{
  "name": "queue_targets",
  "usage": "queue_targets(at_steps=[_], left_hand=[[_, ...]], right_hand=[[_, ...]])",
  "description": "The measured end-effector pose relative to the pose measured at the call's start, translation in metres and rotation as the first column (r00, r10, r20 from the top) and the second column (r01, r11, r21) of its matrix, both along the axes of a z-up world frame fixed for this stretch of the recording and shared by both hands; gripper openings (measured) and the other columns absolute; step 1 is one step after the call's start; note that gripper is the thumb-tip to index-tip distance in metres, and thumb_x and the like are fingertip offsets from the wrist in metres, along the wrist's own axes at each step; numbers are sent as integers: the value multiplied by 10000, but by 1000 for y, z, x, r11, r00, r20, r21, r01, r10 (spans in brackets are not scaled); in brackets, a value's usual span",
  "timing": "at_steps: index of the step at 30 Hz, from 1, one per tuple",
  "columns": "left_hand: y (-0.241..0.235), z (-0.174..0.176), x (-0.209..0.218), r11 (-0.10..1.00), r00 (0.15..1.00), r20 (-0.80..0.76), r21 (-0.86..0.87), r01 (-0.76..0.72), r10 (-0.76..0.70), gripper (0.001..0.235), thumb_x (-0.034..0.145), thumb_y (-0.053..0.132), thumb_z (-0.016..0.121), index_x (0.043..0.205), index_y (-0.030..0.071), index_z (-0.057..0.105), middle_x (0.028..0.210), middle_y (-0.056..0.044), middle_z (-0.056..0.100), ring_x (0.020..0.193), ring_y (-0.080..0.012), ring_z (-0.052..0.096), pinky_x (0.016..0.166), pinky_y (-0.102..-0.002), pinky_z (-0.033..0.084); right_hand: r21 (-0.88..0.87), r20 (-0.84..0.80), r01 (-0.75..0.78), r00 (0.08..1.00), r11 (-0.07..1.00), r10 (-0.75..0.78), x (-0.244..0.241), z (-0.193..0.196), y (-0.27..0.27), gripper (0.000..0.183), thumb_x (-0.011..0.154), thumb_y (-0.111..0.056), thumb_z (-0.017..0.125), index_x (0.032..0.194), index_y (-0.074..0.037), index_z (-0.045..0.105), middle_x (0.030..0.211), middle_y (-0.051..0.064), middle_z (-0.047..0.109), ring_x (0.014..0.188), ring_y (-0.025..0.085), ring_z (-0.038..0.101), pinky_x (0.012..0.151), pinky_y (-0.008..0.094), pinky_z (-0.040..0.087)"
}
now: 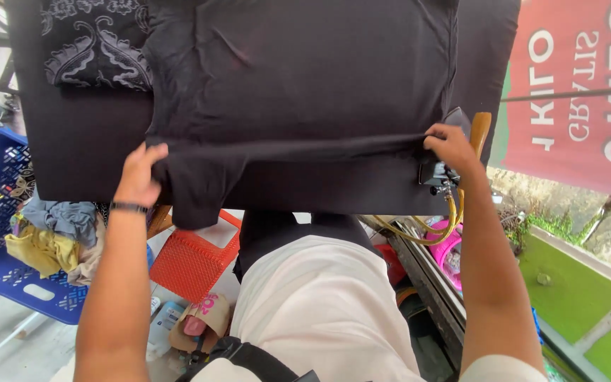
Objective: A person irons a black t-shirt on an ironing board and then folds it.
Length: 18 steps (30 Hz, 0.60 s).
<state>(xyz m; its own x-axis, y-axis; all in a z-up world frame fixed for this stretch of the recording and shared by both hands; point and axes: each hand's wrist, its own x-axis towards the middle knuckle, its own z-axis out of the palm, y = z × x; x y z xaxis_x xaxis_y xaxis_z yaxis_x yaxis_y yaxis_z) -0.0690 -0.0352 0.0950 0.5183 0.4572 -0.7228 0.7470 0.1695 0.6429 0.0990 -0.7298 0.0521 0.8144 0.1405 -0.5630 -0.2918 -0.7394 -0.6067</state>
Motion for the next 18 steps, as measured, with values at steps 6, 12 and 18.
queue_targets(at_steps=[6,12,18], left_hand=[[21,-80,38,932,988,147,362,-19,-37,198,986,288,750,1147,191,686,1085,-86,841,901,-202,839,752,-345,704],[5,-63,22,553,940,-47,798,239,-339,548,913,344,881,1355,78,693,1104,-122,664,999,-381,730,939,-504,620],[11,-64,41,447,817,-431,687,573,-384,725,1098,526,680,1675,180,410,1529,-128,506,1414,-373,490,1145,-593,466]], right_hand=[[282,-176,395,917,874,-357,23,-23,6,792,989,-328,929,1522,109,539,1428,394,553,1177,554,667,887,564,633],[29,34,261,965,965,-261,-9,-63,1,672,829,-553,1033,1187,-22,830,913,226,758,904,363,725,801,515,530],[15,76,423,903,906,-423,-21,-87,3,321,1068,-431,837,1201,-140,812,946,59,776,904,229,709,799,445,541]])
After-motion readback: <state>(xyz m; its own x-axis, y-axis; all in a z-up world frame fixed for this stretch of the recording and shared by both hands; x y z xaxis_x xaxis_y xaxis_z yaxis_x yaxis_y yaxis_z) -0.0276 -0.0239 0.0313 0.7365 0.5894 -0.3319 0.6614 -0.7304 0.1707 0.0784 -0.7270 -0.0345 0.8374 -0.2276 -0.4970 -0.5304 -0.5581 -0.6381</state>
